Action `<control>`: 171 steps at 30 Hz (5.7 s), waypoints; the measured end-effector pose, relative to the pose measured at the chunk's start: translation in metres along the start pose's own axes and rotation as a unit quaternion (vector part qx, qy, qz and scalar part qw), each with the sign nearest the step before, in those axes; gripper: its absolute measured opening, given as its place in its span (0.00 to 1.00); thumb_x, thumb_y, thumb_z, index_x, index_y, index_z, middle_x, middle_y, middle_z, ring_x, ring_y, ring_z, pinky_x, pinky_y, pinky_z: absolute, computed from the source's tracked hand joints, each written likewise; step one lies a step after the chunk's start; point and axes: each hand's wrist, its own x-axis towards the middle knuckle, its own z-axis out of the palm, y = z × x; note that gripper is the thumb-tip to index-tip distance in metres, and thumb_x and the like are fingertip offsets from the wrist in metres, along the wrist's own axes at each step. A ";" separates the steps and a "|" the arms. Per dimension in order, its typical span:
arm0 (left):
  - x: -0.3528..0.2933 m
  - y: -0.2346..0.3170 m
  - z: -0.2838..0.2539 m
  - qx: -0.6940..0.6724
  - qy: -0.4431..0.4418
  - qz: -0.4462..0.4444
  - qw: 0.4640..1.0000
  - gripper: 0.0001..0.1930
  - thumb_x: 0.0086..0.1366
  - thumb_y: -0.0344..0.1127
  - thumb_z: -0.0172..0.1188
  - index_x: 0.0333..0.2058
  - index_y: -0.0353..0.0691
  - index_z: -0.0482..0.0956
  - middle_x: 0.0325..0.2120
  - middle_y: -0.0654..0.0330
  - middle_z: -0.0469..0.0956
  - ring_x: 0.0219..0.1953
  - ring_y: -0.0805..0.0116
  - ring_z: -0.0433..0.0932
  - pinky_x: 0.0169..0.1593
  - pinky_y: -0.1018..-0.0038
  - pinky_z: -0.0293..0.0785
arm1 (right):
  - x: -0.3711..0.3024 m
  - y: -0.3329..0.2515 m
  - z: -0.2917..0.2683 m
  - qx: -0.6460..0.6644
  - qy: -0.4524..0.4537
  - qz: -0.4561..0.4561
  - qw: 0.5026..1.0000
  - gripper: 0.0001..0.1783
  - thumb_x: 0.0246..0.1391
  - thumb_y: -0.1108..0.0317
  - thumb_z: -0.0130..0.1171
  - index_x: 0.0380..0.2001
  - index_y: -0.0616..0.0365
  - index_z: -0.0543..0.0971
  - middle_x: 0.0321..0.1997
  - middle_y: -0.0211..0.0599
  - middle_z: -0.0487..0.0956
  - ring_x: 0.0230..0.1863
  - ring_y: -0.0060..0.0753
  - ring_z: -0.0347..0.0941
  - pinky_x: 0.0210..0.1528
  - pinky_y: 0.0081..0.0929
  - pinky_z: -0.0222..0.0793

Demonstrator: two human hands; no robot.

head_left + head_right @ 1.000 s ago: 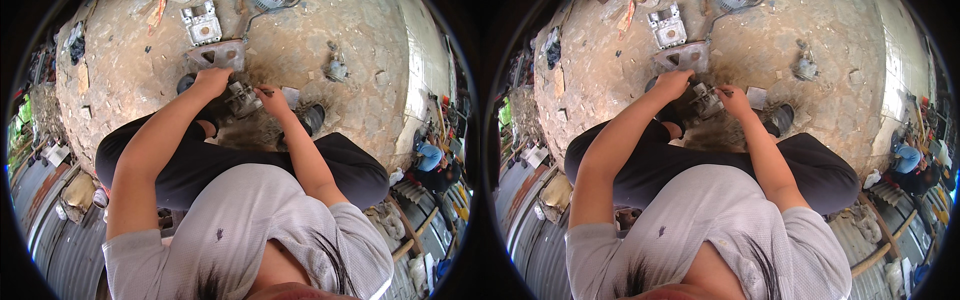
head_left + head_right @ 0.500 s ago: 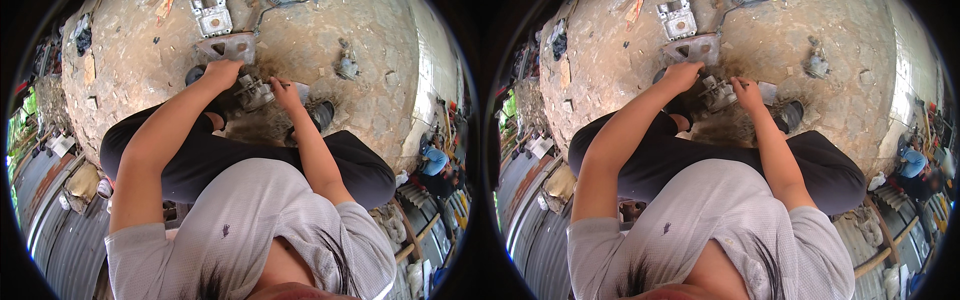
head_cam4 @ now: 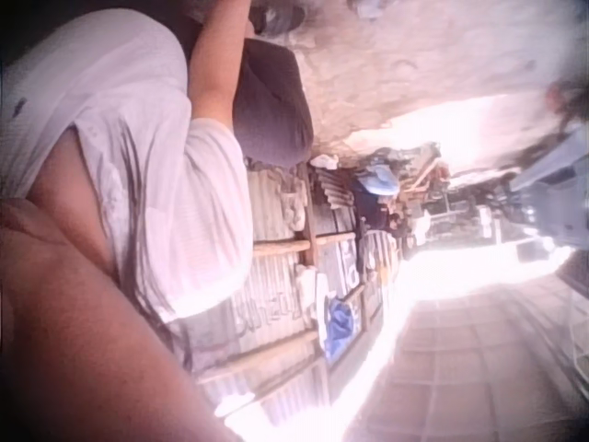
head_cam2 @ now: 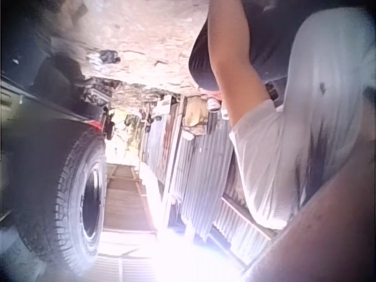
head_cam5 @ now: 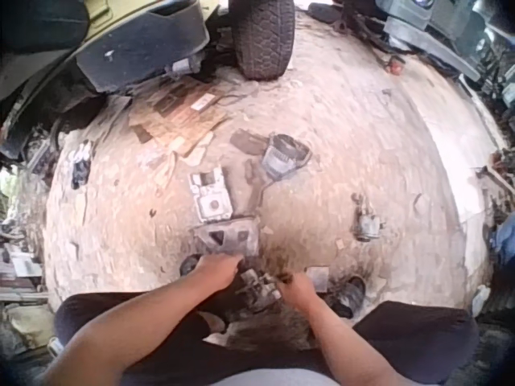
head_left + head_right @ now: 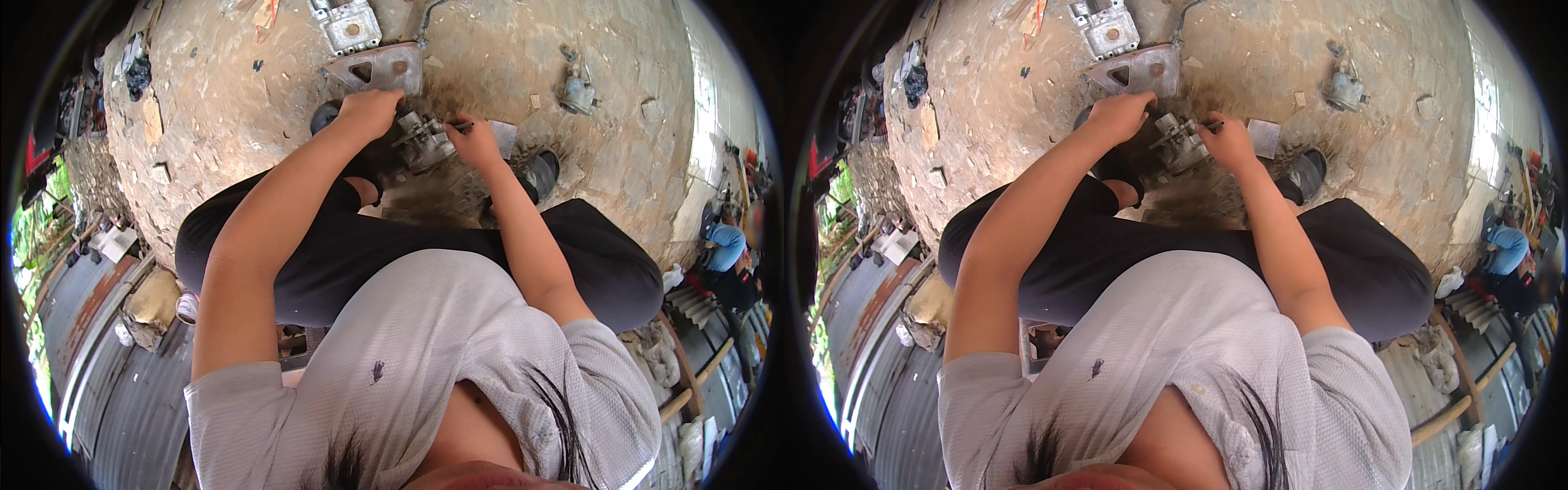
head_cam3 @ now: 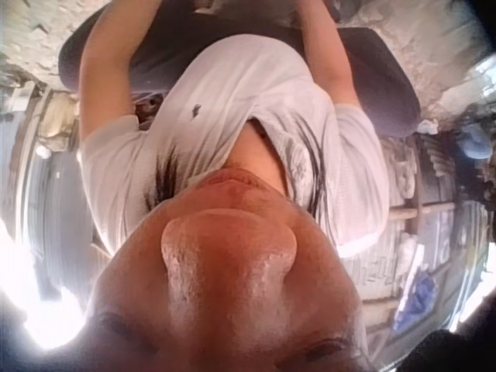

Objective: The person sits on the floor and uses a sandpaper-like material to clean a mechanical part. They then use a screwdriver to adjust or tighten components within the part.

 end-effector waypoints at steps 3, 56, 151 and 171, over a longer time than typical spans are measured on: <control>-0.001 0.003 -0.003 0.003 -0.005 -0.007 1.000 0.15 0.74 0.40 0.58 0.57 0.52 0.78 0.49 0.53 0.85 0.55 0.49 0.83 0.53 0.51 0.80 | -0.003 -0.007 -0.006 -0.007 -0.001 0.000 1.000 0.16 0.58 0.54 0.70 0.41 0.54 0.88 0.32 0.51 0.86 0.40 0.57 0.84 0.44 0.47 0.78; -0.001 0.005 -0.002 0.018 -0.002 -0.011 1.000 0.14 0.75 0.40 0.58 0.57 0.53 0.78 0.48 0.53 0.86 0.54 0.48 0.84 0.55 0.53 0.80 | 0.000 -0.015 -0.015 -0.058 -0.053 0.004 0.997 0.15 0.63 0.51 0.65 0.44 0.44 0.89 0.43 0.45 0.88 0.48 0.53 0.84 0.50 0.47 0.79; 0.002 -0.005 0.007 -0.015 0.014 0.008 1.000 0.13 0.73 0.38 0.59 0.54 0.51 0.79 0.47 0.56 0.86 0.55 0.51 0.83 0.54 0.53 0.79 | 0.038 0.047 -0.037 0.084 0.165 0.090 0.979 0.19 0.64 0.53 0.67 0.48 0.56 0.88 0.40 0.51 0.89 0.45 0.52 0.86 0.50 0.40 0.78; -0.003 -0.002 0.005 0.017 0.040 0.012 0.999 0.14 0.73 0.39 0.60 0.56 0.51 0.78 0.48 0.53 0.86 0.54 0.50 0.83 0.53 0.52 0.80 | 0.041 0.007 -0.057 0.096 0.050 0.071 0.992 0.25 0.67 0.48 0.64 0.48 0.62 0.85 0.39 0.57 0.86 0.46 0.62 0.82 0.50 0.45 0.75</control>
